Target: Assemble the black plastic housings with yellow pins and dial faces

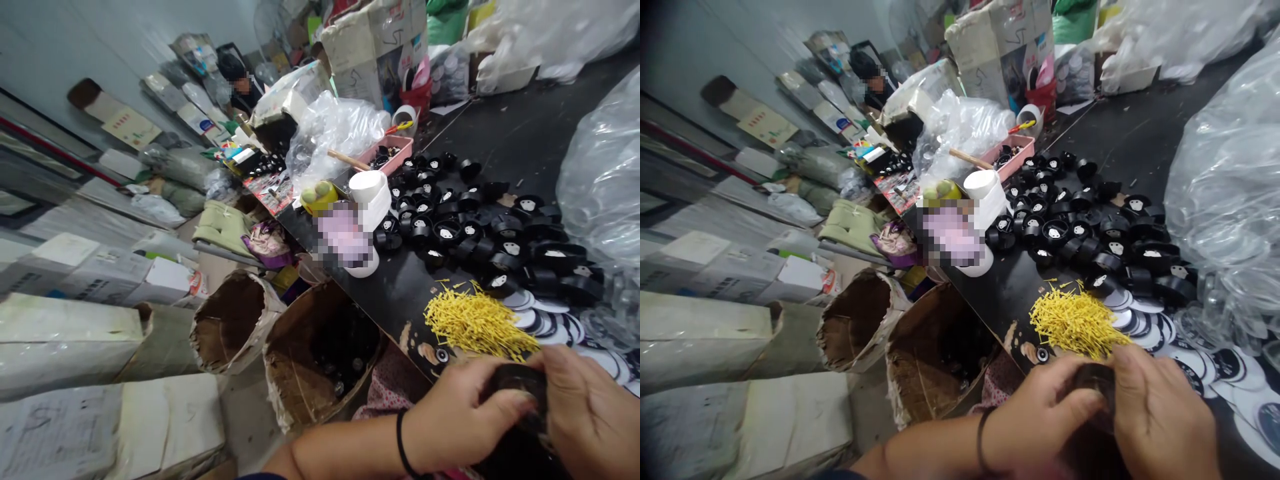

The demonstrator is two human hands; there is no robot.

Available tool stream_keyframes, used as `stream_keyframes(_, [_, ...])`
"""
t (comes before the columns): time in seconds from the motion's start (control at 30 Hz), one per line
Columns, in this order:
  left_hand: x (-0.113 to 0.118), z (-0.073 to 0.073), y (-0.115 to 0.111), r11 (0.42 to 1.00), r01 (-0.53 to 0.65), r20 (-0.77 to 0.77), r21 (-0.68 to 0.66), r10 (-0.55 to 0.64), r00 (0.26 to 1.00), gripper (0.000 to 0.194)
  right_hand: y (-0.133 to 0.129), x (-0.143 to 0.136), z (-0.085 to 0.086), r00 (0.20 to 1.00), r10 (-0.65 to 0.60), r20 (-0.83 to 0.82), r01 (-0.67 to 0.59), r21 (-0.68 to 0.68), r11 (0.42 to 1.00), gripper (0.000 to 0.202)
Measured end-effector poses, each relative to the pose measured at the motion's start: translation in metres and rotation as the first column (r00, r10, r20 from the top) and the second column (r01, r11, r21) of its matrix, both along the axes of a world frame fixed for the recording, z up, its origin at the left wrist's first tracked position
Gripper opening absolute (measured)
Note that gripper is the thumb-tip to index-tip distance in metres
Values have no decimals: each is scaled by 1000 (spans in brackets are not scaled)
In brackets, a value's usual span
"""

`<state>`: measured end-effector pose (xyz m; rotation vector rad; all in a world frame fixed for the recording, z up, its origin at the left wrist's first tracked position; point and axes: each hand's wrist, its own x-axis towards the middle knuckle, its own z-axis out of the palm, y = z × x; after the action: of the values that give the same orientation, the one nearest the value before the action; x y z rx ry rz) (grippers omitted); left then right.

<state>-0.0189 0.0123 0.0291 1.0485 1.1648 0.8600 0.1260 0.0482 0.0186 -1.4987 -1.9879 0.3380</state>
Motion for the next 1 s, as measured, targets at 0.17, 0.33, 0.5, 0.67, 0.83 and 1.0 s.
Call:
stream_keyframes(0.17, [-52,-5,-13,992,-44,20,-120,47,999,42,8,-20,0,971,228,-73,-229,-2,973,50])
stream_keyframes(0.33, [-129,-19,-41,956,-244,-558,166,294,776,38,5,7,-13,991,23,-130,-47,-185,982,45])
stream_keyframes(0.5, [-123,-30,10,837,-56,-635,544,454,624,37,1,-1,-17,944,191,-271,-239,-157,958,37])
stream_keyframes(0.67, [-102,-16,159,801,-90,-578,592,500,645,33,-6,-2,-20,944,149,-296,-210,-186,960,42])
stream_keyframes(0.83, [-110,-11,261,847,-137,-649,513,488,583,33,-7,0,-23,926,124,-357,-203,-194,960,36])
stream_keyframes(1.0, [-94,-28,261,894,-56,-713,445,392,582,34,-5,-4,-21,904,174,-390,-265,-192,945,35])
